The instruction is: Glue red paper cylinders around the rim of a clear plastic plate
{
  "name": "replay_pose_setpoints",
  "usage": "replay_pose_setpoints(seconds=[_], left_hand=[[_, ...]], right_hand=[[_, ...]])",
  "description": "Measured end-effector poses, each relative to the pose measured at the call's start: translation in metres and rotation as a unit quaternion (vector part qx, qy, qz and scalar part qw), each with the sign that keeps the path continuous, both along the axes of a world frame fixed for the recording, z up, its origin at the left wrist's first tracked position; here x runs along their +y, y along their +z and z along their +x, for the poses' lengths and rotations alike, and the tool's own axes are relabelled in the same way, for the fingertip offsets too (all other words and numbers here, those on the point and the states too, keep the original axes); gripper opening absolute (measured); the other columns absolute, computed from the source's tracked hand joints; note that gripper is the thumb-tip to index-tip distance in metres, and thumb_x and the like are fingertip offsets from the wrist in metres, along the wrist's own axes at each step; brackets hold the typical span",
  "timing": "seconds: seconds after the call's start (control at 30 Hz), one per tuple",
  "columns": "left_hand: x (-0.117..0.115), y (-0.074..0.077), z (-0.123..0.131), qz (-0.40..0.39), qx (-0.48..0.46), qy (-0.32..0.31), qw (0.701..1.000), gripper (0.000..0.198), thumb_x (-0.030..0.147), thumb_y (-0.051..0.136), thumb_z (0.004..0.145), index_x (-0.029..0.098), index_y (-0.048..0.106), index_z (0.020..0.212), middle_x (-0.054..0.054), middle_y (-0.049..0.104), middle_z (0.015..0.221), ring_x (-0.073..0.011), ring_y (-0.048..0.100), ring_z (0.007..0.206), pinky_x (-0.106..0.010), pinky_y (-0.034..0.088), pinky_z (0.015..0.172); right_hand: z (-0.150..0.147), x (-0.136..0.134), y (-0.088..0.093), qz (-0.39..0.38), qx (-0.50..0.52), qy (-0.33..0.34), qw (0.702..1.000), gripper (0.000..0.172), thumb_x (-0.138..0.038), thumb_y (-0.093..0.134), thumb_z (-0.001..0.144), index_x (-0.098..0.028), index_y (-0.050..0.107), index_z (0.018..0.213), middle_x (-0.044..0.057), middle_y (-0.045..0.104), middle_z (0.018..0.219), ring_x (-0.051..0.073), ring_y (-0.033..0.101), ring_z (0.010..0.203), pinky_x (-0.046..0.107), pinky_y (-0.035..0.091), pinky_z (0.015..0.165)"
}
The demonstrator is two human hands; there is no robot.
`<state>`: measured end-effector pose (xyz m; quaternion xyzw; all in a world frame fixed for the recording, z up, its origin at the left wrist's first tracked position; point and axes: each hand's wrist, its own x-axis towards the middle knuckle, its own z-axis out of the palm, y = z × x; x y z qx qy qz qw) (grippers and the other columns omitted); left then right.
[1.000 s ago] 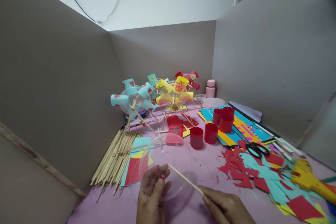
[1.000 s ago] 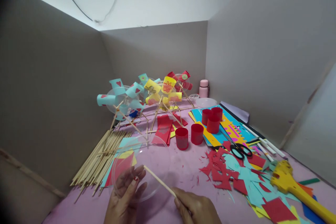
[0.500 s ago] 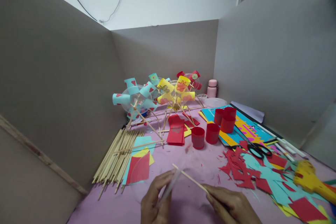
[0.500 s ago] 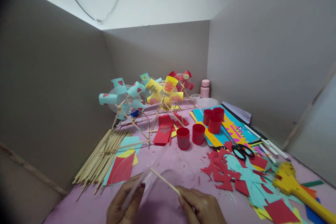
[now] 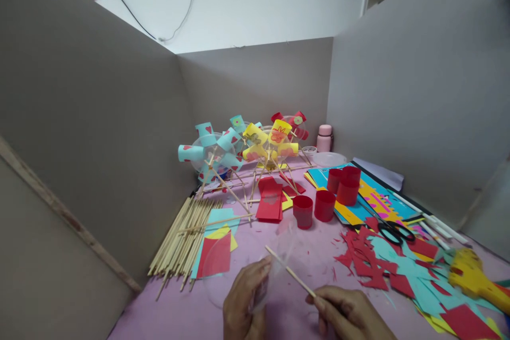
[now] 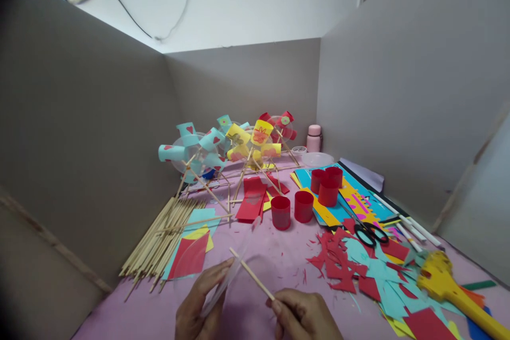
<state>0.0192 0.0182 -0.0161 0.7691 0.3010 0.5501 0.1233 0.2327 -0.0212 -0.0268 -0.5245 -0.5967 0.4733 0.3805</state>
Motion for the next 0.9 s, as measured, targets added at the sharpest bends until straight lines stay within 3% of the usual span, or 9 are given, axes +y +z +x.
replay_pose_setpoints(seconds=[0.17,0.33,0.4,0.53,0.63,0.7,0.8,0.9], left_hand=[[-0.001,0.000,0.004,0.015,-0.014,0.015,1.000,0.040,0.010,0.053,0.084,0.031,0.061,0.117,-0.003,0.071,0.110,-0.0166,0.067,0.100,-0.026,0.053,0.087],[-0.004,0.003,0.011,-0.148,-0.069,0.123,0.979,0.019,0.028,0.056,0.087,0.027,0.070,0.100,-0.002,0.074,0.098,-0.0180,0.070,0.087,-0.026,0.055,0.080],[-0.005,0.004,0.013,-0.206,-0.092,0.144,0.964,0.021,0.037,0.057,0.085,0.025,0.071,0.095,-0.004,0.074,0.098,-0.0204,0.069,0.087,-0.029,0.054,0.081],[-0.002,0.004,0.016,-0.252,-0.147,0.144,0.946,0.030,0.045,0.061,0.081,0.022,0.071,0.096,-0.006,0.073,0.102,-0.0238,0.066,0.097,-0.034,0.051,0.088],[0.006,0.007,0.012,-0.265,-0.276,0.156,0.911,0.034,0.045,0.067,0.074,0.022,0.069,0.099,-0.006,0.071,0.106,-0.0230,0.063,0.105,-0.035,0.047,0.094],[0.013,0.010,0.007,-0.267,-0.373,0.149,0.876,0.036,0.041,0.070,0.073,0.022,0.065,0.102,-0.005,0.069,0.108,-0.0205,0.063,0.104,-0.033,0.048,0.092],[0.023,0.014,-0.007,-0.267,-0.443,0.150,0.842,0.034,0.039,0.066,0.076,0.023,0.059,0.105,-0.003,0.070,0.099,-0.0172,0.068,0.091,-0.030,0.054,0.078],[0.029,0.017,-0.023,-0.281,-0.461,0.150,0.829,0.032,0.037,0.067,0.071,0.019,0.059,0.097,-0.001,0.070,0.078,-0.0164,0.069,0.071,-0.029,0.055,0.066]], right_hand=[[0.005,0.005,-0.001,0.026,-0.006,-0.041,0.999,0.034,-0.049,0.057,0.080,-0.017,0.067,0.072,0.003,0.065,0.066,0.016,0.057,0.064,0.024,0.039,0.059],[-0.004,0.002,0.005,0.007,0.013,-0.008,1.000,0.047,-0.058,0.045,0.083,-0.016,0.061,0.072,-0.001,0.054,0.056,0.012,0.047,0.053,0.023,0.032,0.052],[-0.007,0.002,0.010,-0.013,0.030,0.008,0.999,0.052,-0.062,0.039,0.082,-0.015,0.062,0.079,-0.003,0.050,0.052,0.011,0.042,0.048,0.023,0.029,0.049],[-0.004,0.006,0.016,0.021,0.005,-0.021,1.000,0.038,-0.051,0.049,0.077,-0.016,0.058,0.068,-0.003,0.047,0.054,0.011,0.042,0.051,0.024,0.030,0.052],[0.002,0.010,0.015,0.068,-0.043,-0.073,0.994,0.027,-0.041,0.054,0.075,-0.017,0.055,0.063,-0.004,0.044,0.056,0.012,0.043,0.056,0.024,0.030,0.054],[0.005,0.012,0.013,0.102,-0.101,-0.086,0.986,0.029,-0.038,0.048,0.081,-0.016,0.059,0.068,-0.003,0.049,0.058,0.013,0.047,0.058,0.024,0.032,0.054],[0.004,0.013,0.008,0.142,-0.183,-0.077,0.970,0.034,-0.036,0.043,0.088,-0.016,0.068,0.078,0.001,0.062,0.063,0.015,0.056,0.061,0.024,0.036,0.057],[0.002,0.012,0.005,0.151,-0.226,-0.079,0.959,0.027,-0.030,0.049,0.086,-0.018,0.072,0.080,0.003,0.070,0.068,0.017,0.061,0.063,0.025,0.037,0.059]])
